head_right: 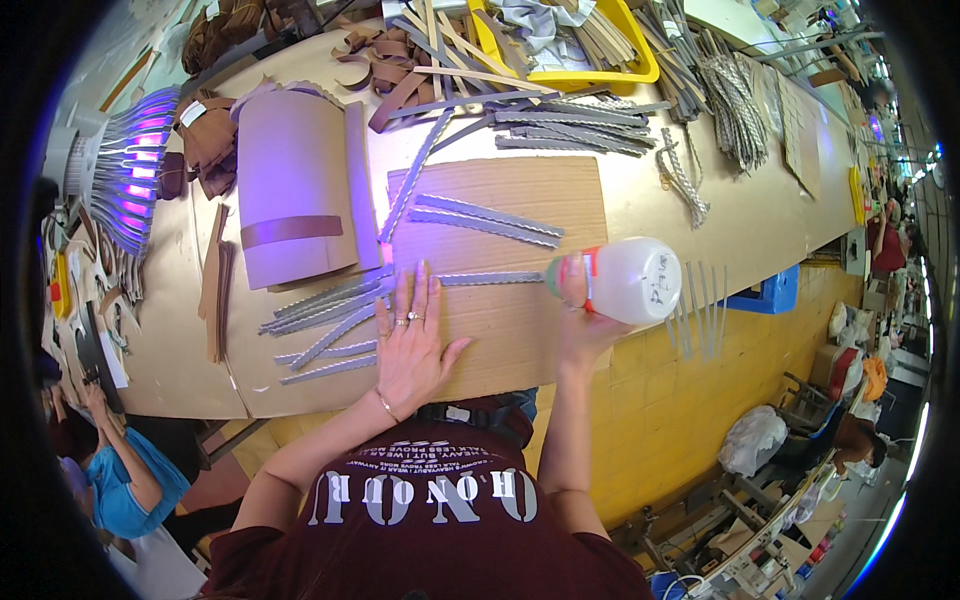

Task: The person repeatedly applies glue from a bottle onto short twisted cords laid on a cardboard sheet. They pick up each cord, run the glue bottle along its length, and place it back down, repeating this process for multiple cords.

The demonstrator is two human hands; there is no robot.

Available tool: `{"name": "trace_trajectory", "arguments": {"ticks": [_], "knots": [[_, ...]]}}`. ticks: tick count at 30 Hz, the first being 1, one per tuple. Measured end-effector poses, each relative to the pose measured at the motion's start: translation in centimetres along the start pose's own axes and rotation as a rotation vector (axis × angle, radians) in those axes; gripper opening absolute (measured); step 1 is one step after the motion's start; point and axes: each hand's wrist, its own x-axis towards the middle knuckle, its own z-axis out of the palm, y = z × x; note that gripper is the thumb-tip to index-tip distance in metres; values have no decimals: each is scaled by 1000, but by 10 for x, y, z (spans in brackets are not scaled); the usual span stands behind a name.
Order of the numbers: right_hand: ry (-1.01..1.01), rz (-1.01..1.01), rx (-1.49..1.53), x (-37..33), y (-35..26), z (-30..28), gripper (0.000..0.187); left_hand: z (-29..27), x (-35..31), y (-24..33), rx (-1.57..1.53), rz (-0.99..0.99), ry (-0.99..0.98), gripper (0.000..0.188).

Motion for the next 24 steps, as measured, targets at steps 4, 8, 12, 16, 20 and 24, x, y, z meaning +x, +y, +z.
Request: {"name": "trace_trajectory", "arguments": {"ticks": [4, 8, 12, 16, 20, 24], "knots": [[-116, 70, 269, -24, -14, 24, 29, 1, 0, 0, -2, 1, 1, 88], [-304, 37, 245, -43, -16, 47, 27, 1, 0, 0, 2, -2, 14, 87], [-366, -72, 215, -49, -13, 54, 20, 0, 0, 0, -6, 2, 25, 86], [-347, -105, 150, -47, -13, 48, 14, -3, 0, 3, 6, -5, 33, 86], [-306, -42, 127, -40, -15, 38, 14, -6, 1, 5, 24, -16, 20, 86], [-228, -14, 84, -33, -17, 27, 16, -7, 1, 6, 23, -18, 9, 86]]}}
